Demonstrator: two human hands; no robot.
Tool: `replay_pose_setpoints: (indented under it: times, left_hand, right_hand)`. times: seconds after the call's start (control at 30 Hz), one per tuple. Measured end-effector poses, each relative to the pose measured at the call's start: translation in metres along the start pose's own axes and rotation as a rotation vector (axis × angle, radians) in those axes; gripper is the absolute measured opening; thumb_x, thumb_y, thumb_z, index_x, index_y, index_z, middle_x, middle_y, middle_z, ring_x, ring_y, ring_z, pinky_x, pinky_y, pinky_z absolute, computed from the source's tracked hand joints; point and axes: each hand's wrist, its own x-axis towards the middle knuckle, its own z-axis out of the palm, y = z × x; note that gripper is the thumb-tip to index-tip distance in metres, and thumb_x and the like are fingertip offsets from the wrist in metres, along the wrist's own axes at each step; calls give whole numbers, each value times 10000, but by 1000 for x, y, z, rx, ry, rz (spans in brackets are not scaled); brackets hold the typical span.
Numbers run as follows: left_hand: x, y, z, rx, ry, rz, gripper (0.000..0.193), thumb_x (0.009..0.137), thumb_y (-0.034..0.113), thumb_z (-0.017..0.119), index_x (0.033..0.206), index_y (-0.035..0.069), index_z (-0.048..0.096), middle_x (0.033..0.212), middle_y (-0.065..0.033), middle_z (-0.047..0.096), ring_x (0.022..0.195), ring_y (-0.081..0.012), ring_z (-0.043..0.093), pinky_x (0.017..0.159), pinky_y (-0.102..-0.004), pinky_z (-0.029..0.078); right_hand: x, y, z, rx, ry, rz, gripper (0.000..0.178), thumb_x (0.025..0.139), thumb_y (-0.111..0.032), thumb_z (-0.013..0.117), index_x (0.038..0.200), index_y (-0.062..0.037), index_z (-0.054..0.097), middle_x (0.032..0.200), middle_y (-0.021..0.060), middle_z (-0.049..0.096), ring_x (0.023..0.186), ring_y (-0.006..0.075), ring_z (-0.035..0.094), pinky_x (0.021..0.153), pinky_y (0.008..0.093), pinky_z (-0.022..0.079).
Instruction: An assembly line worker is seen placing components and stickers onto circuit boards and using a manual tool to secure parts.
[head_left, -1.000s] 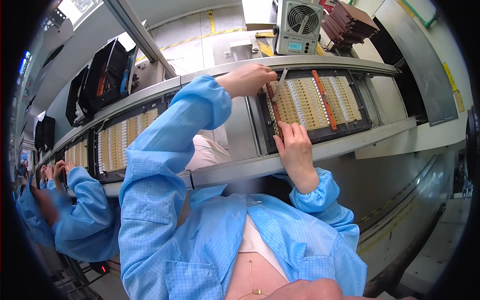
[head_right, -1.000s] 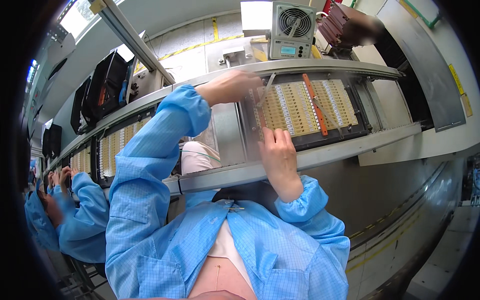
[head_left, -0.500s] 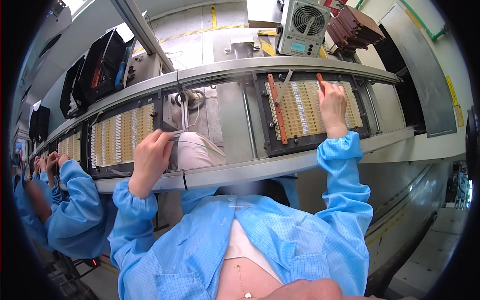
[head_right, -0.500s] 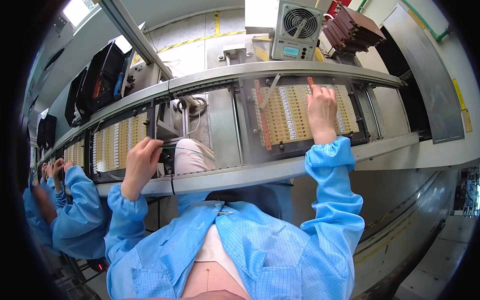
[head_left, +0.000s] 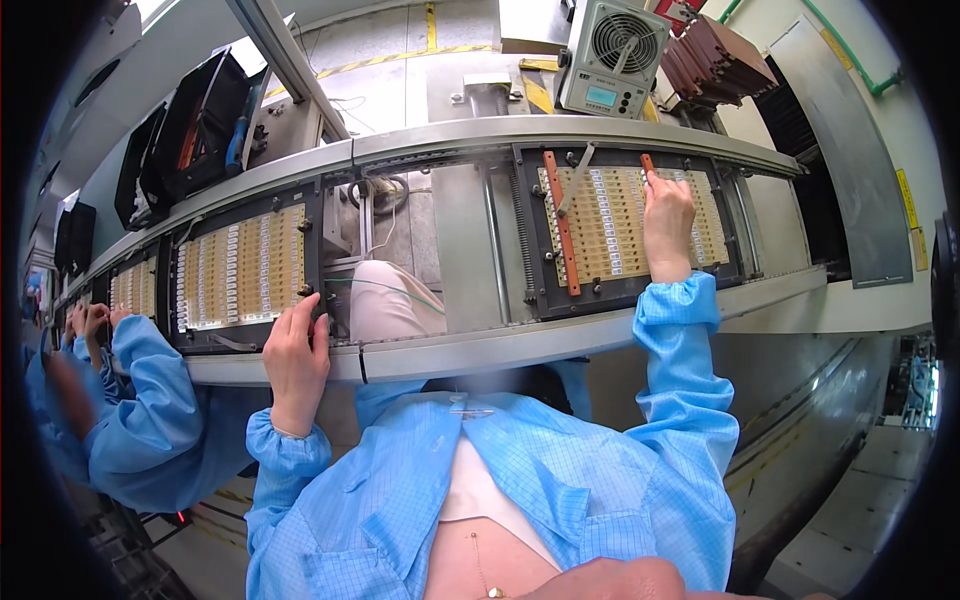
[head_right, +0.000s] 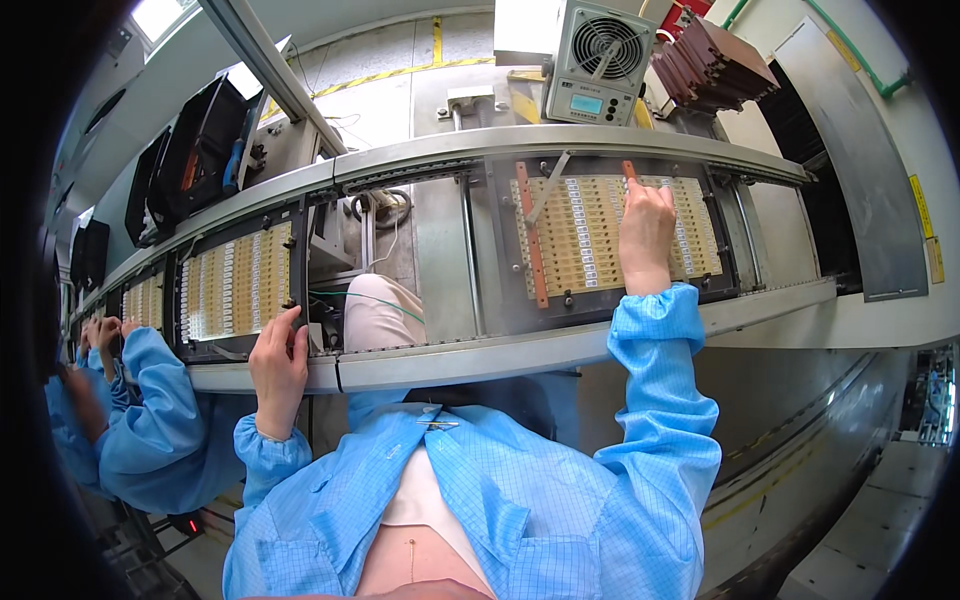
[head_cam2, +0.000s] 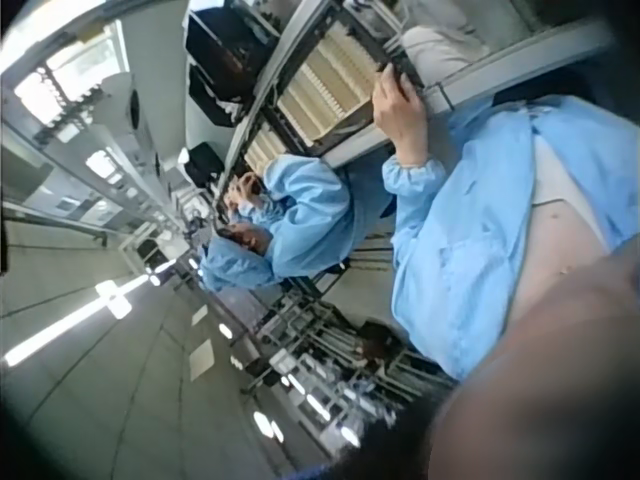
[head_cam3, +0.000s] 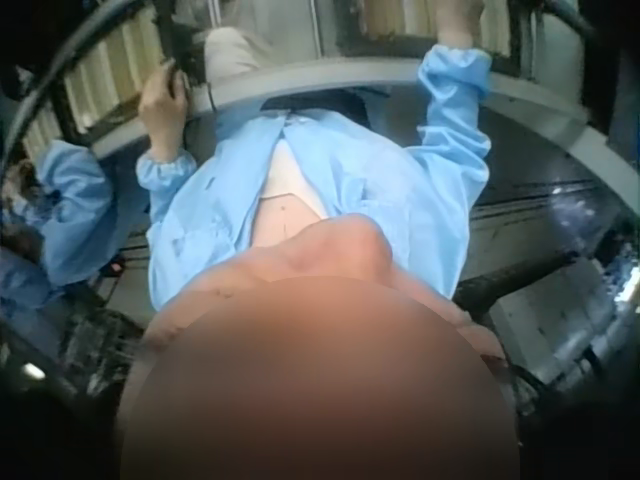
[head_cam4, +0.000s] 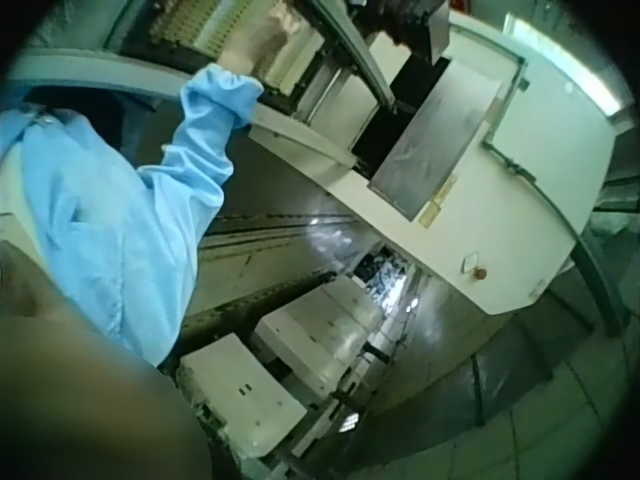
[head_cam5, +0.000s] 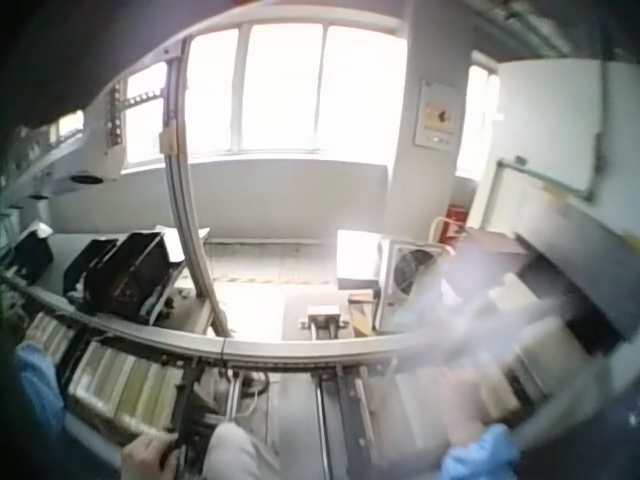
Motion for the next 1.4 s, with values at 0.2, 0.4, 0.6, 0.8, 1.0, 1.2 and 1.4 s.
replay_pose_setpoints:
  times: [0.2, 0.4, 0.6, 0.8, 1.0, 1.2, 1.4]
  left_hand:
    - [-8, 2, 3, -27, 8, -21, 283, 901, 62, 651, 1184, 40, 636, 894, -121, 635, 769, -274, 622, 708, -389, 517]
    - [-10, 4, -1, -103, -27, -74, 347, 853, 52, 674, 1198, 44, 632, 890, -116, 608, 773, -265, 608, 716, -386, 511]
    - [-10, 14, 1, -157, -46, -36, 359, 830, 40, 680, 1186, 59, 633, 925, -127, 612, 815, -306, 621, 730, -411, 512]
    - [-10, 31, -3, -222, -117, 41, 336, 828, 39, 681, 1159, 66, 631, 945, -142, 614, 854, -352, 629, 740, -439, 514]
    - [-9, 48, -15, -390, -198, 107, 336, 828, 32, 679, 1159, 64, 629, 994, -148, 630, 886, -359, 645, 758, -434, 529]
    - [-7, 64, -21, -450, -271, 170, 313, 828, 57, 676, 1139, 67, 644, 1057, -139, 644, 926, -352, 656, 781, -428, 540]
    - [-4, 72, 18, -626, -279, 304, 298, 841, 50, 625, 1136, 83, 644, 1154, -163, 623, 944, -392, 659, 767, -446, 566]
  right_hand:
    - [6, 9, 7, -8, -28, -18, 209, 863, -72, 704, 1055, 4, 739, 931, 162, 727, 896, 317, 657, 814, 418, 533]
    - [15, 42, 2, 336, -119, -37, 242, 876, -130, 725, 1085, -9, 729, 980, 180, 727, 917, 318, 684, 861, 396, 534]
    - [3, -15, -56, 334, -2, -247, 243, 910, -168, 695, 1100, -17, 701, 953, 157, 705, 893, 303, 679, 816, 385, 531]
    - [-72, -139, -77, 742, -174, -802, 131, 819, -159, 782, 835, -58, 701, 807, 73, 666, 895, 279, 639, 838, 394, 528]
    - [-86, -152, -72, 552, -301, -849, 205, 861, -224, 744, 771, -60, 659, 733, 59, 629, 798, 262, 636, 826, 384, 527]
    - [-81, -159, -81, 587, -309, -821, 230, 892, -236, 708, 750, -64, 652, 680, 63, 614, 712, 244, 618, 776, 370, 525]
    - [-80, -129, -72, 438, -322, -718, 206, 893, -163, 692, 729, -48, 643, 666, 103, 610, 666, 292, 602, 752, 406, 511]
